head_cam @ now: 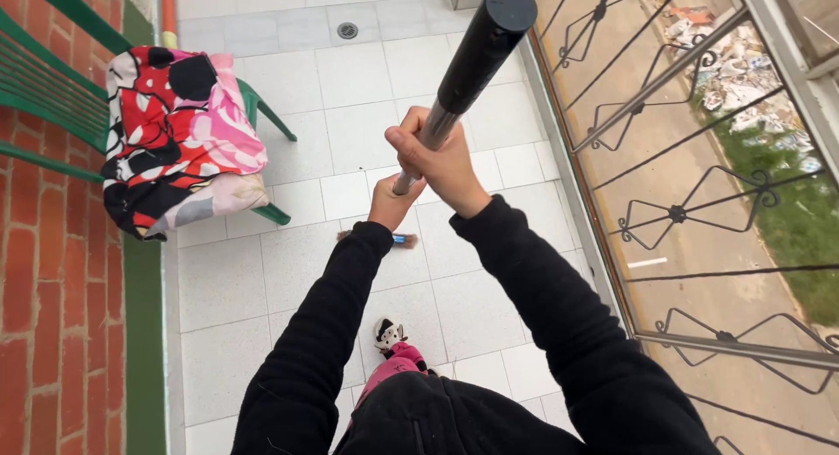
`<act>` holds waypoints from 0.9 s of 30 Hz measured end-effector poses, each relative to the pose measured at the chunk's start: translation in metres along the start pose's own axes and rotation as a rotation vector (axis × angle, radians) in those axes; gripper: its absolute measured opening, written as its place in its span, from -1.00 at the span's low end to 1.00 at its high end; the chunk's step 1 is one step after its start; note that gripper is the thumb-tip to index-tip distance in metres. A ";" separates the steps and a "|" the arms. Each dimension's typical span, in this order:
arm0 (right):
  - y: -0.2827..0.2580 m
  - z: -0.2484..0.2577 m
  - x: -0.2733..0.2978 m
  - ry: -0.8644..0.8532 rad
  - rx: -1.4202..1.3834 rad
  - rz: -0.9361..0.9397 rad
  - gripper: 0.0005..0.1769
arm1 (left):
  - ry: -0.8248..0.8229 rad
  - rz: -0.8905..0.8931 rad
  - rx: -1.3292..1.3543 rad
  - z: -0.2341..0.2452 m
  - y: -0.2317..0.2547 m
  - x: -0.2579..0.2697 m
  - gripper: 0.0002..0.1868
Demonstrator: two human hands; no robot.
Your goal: Sweeping the tiled floor of a balcony area using a broom
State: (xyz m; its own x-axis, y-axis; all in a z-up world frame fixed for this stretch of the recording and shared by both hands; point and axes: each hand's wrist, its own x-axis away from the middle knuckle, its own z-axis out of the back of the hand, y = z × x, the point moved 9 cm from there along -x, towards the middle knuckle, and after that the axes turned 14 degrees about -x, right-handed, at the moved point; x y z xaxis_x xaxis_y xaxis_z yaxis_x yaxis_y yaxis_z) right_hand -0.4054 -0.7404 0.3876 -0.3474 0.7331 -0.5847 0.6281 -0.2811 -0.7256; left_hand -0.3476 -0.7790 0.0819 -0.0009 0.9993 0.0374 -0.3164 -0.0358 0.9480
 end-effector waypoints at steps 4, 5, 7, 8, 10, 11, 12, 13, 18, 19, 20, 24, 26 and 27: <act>0.014 0.075 0.108 0.500 0.438 -0.207 -0.61 | -0.330 0.080 -0.374 -0.069 -0.032 0.027 -0.56; 0.006 0.089 0.135 0.598 0.490 -0.232 -0.55 | -0.387 0.081 -0.458 -0.088 -0.043 0.039 -0.46; -0.038 0.103 0.162 0.641 0.405 -0.173 -0.54 | -0.481 0.032 -0.530 -0.132 -0.013 0.074 -0.43; -0.062 0.108 0.177 0.644 0.312 -0.123 -0.51 | -0.539 -0.002 -0.592 -0.155 0.001 0.094 -0.40; -0.101 0.115 0.194 0.662 0.304 -0.112 -0.50 | -0.636 -0.093 -0.590 -0.169 0.064 0.143 -0.42; -0.117 0.116 0.199 0.644 0.281 -0.105 -0.48 | -0.696 -0.172 -0.585 -0.174 0.098 0.167 -0.44; -0.127 0.112 0.210 0.670 0.287 -0.095 -0.48 | -0.722 -0.183 -0.591 -0.177 0.110 0.184 -0.44; -0.138 0.108 0.217 0.675 0.311 -0.063 -0.50 | -0.824 -0.184 -0.441 -0.186 0.126 0.204 -0.43; -0.106 0.118 0.321 0.698 0.488 -0.220 -0.58 | -0.842 -0.094 -0.045 -0.193 0.132 0.212 -0.60; -0.089 0.125 0.353 0.694 0.572 -0.326 -0.59 | -0.736 -0.054 0.262 -0.179 0.145 0.200 -0.57; -0.073 0.133 0.386 0.688 0.655 -0.432 -0.59 | -0.615 -0.010 0.562 -0.163 0.154 0.188 -0.43; -0.020 0.130 0.486 0.699 0.674 -0.596 -0.65 | -0.635 -0.154 0.884 -0.108 0.258 0.220 -0.17; -0.012 0.137 0.528 0.736 0.749 -0.659 -0.63 | -0.749 -0.245 0.928 -0.135 0.238 0.233 -0.54; -0.013 0.136 0.533 0.746 0.745 -0.667 -0.63 | -0.755 -0.232 0.929 -0.140 0.230 0.237 -0.54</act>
State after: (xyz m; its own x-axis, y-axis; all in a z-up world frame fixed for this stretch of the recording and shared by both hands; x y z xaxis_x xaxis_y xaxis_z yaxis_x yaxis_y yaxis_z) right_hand -0.6935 -0.4302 0.0366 0.1859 0.9714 0.1480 -0.1506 0.1770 -0.9726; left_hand -0.5534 -0.5490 0.2651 0.6150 0.7365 -0.2818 0.5636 -0.1606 0.8103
